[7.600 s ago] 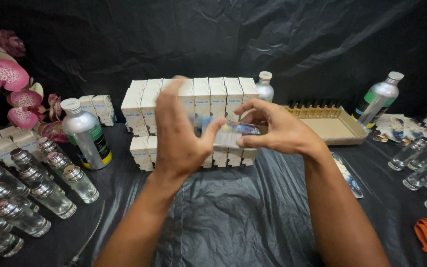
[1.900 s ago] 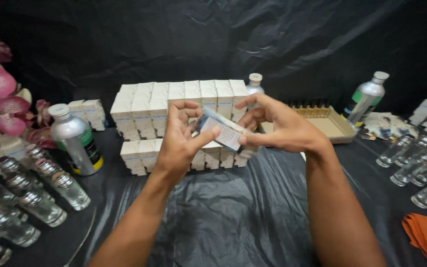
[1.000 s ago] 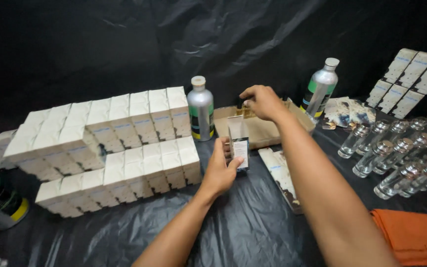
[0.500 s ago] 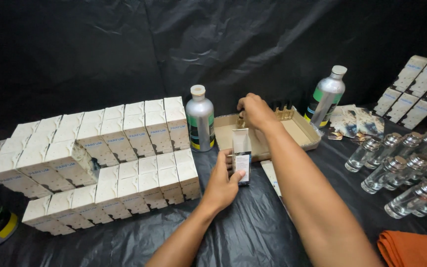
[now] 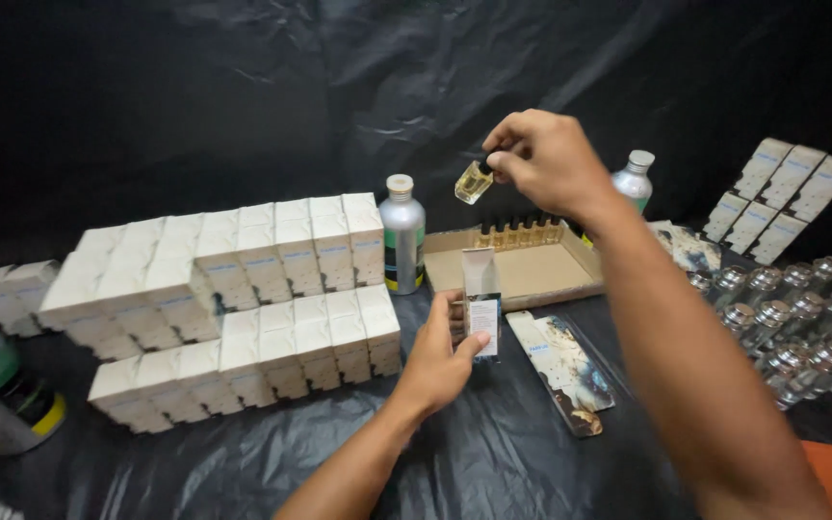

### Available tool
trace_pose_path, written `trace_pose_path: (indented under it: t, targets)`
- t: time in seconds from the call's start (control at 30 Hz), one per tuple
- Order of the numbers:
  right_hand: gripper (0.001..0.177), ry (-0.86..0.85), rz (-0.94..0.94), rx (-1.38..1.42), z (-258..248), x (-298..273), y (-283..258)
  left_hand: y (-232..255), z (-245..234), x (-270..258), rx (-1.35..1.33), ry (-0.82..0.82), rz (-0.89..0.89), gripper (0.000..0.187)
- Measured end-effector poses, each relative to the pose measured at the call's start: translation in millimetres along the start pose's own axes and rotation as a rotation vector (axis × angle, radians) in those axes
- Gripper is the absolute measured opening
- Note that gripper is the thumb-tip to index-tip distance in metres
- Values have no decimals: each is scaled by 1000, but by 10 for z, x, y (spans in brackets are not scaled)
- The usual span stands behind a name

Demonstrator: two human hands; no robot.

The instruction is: Folding cardboard boxes and inserting small perfume bottles into them for packaging.

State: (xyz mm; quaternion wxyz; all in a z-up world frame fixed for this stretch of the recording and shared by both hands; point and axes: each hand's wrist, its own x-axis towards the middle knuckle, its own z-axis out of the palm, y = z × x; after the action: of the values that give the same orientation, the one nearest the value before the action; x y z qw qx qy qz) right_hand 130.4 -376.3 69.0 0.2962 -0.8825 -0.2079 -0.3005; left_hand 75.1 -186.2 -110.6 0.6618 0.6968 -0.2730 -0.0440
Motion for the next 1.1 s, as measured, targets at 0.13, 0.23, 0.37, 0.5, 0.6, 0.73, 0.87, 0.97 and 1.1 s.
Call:
trace_pose_path:
  t: [0.13,0.23,0.37,0.5,0.6,0.73,0.87,0.97,1.1]
  targets:
    - [16,-39,-32,116,-245,-265,-768,15,-146,-247,-11,12,42,51]
    - [17,-99,-16,167,-241,-461,-1157,-22,-348,-448,7,38,62,52]
    - [17,-193,-62,245,3,-634,-1398,-8,-687,-696,120,66,59,53]
    - [16,-326,-120,273,315,-705,-1612,97,-960,-963,94,125,63,48]
    - [16,-440,-185,251,517,-715,-1776,281,-1102,-1190,166,145,73,51]
    - [13,-489,-328,133,789,-686,-1986,178,-1286,-1310,156,175,57,52]
    - [13,-630,-203,-210,1006,-679,-2183,216,-1431,-1432,199,190,33,47]
    - [12,-714,-160,-372,1169,-674,-2259,185,-1516,-1491,228,198,27,45]
    - [14,-793,-139,-400,1355,-669,-2247,86,-1585,-1528,251,195,-2,39]
